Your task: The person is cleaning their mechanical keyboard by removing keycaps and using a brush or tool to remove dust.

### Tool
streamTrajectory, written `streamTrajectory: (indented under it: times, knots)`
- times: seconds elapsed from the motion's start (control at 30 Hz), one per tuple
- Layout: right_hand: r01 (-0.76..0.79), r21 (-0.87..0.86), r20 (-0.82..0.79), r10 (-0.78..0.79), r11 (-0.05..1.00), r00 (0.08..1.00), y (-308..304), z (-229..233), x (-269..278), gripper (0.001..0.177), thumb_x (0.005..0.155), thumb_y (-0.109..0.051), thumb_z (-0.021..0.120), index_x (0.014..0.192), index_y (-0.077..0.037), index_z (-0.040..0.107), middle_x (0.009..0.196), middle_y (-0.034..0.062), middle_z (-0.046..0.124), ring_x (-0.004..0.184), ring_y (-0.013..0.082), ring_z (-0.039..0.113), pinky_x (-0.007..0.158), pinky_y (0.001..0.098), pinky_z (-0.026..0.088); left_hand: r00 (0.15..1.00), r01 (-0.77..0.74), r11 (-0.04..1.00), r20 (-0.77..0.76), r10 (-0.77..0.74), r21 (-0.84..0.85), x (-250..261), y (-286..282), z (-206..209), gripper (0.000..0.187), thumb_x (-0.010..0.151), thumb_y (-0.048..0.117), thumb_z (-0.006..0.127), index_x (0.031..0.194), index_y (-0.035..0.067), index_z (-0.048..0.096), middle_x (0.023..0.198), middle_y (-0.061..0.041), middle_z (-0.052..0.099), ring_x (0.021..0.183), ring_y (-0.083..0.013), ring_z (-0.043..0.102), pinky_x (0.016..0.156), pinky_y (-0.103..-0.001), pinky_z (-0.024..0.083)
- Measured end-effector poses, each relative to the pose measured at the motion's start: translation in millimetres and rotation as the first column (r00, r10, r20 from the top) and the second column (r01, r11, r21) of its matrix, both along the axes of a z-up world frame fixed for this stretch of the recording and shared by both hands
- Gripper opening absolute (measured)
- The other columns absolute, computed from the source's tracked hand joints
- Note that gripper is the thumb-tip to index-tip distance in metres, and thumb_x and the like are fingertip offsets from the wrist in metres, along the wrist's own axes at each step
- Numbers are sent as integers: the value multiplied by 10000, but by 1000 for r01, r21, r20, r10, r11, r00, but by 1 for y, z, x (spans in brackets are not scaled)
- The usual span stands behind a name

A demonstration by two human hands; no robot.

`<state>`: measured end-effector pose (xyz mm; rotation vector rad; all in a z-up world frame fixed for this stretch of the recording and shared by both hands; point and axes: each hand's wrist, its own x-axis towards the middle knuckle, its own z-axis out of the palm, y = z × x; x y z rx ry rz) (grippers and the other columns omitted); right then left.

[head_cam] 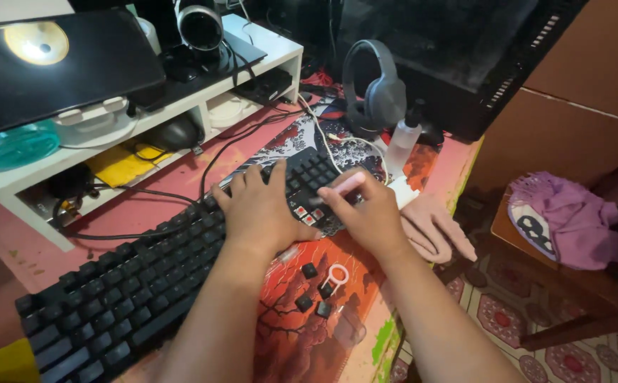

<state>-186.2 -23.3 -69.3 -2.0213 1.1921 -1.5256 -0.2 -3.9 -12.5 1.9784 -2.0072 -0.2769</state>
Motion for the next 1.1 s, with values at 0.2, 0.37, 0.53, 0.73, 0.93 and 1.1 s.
streamTrajectory:
  times: [0.2,0.37,0.53,0.73,0.93,1.1]
  knots:
    - [-20,57,-57,23,998,998,6,14,4,136,876,-117,792,962,-54,707,893,10,759,809,79,705,725,249,556,1000,3,1000,10,-3,30,-1,1,3,1334,450,562,993,1547,220,315,1490,-187,402,1398,-393,350,1133,-695,152]
    - [-113,-28,70,115,993,991,-14,-13,-11,157,964,-98,766,977,-46,618,974,61,734,888,127,707,799,266,562,1000,3,1000,10,-3,26,-1,2,6,1321,463,564,987,1549,224,318,1481,-185,413,1395,-395,358,1144,-694,148]
    - [-48,86,468,2,995,884,-19,4,-40,59,1033,-113,630,1062,-64,615,1071,91,729,998,154,704,919,288,575,1000,16,999,4,-16,34,-1,-1,2,1323,461,561,991,1545,225,311,1489,-187,397,1396,-400,346,1136,-694,147]
    - [113,168,451,-178,979,874,10,3,-142,192,1006,-183,611,1139,-55,665,979,95,666,833,197,584,757,325,494,1000,26,999,-10,-26,37,7,-2,7,1334,467,561,986,1569,251,302,1523,-177,387,1428,-391,335,1154,-711,140]
    - [391,106,-515,-286,914,808,68,19,-125,367,825,-309,792,1075,-47,728,924,118,673,811,241,659,721,361,528,992,75,978,83,-93,193,22,3,15,1425,425,557,1025,1576,301,225,1599,-164,262,1496,-370,213,1147,-731,103]
    - [504,6,-591,-404,864,698,83,52,-97,286,865,-276,794,1070,-85,739,932,119,674,828,268,677,742,372,533,995,45,973,82,-65,224,26,3,14,1470,424,572,1016,1610,298,191,1613,-168,280,1488,-404,255,1168,-673,193]
